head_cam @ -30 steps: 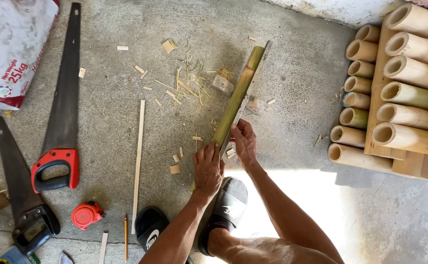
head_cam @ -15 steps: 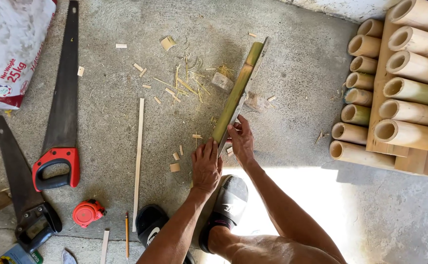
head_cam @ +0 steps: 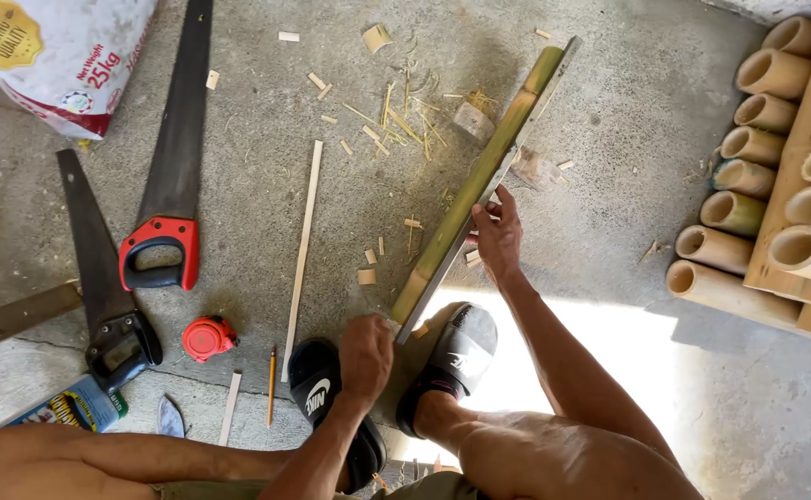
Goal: Measuring and marking bamboo with a pencil and then cutting it with a pull saw.
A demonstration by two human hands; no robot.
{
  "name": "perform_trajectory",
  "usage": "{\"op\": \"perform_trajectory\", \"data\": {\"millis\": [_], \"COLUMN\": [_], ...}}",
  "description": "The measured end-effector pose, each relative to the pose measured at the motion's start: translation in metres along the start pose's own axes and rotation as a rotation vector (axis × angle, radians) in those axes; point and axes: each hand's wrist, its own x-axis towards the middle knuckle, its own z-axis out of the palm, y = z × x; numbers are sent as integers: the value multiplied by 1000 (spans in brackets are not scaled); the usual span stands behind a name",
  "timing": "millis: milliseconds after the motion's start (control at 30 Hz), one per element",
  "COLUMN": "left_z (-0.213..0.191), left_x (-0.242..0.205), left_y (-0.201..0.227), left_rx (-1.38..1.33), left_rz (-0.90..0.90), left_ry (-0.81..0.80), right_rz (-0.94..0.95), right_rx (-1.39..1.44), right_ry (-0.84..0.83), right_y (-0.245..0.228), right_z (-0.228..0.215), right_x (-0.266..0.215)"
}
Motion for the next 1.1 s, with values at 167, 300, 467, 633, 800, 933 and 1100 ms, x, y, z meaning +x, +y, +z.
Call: {"op": "perform_trajectory", "data": {"millis": [167, 300, 467, 633, 800, 933, 1100], "left_z": [-29, -19, -37, -86, -134, -123, -112], "left_x": [24, 27, 34, 29, 13, -17, -43], "left_y": [71, 61, 53, -25, -48, -91, -137], "left_rx": [112, 183, 89, 369, 703, 648, 649], "left_rz": [11, 73, -28, -407, -994, -1094, -924], "left_ry": [-145, -144, -168, 13, -365, -484, -562], "right_rz": [-17, -29, -26, 10, -49, -22, -23], "right_rx": [103, 139, 105, 30, 19, 107, 160], "right_ry": [-18, -23, -31, -11, -10, -10, -6], "right_y": [12, 13, 11, 1, 14, 7, 23], "right_z": [1, 3, 1, 1, -1, 2, 4], "right_x": [3, 4, 3, -1, 3, 0, 10]}}
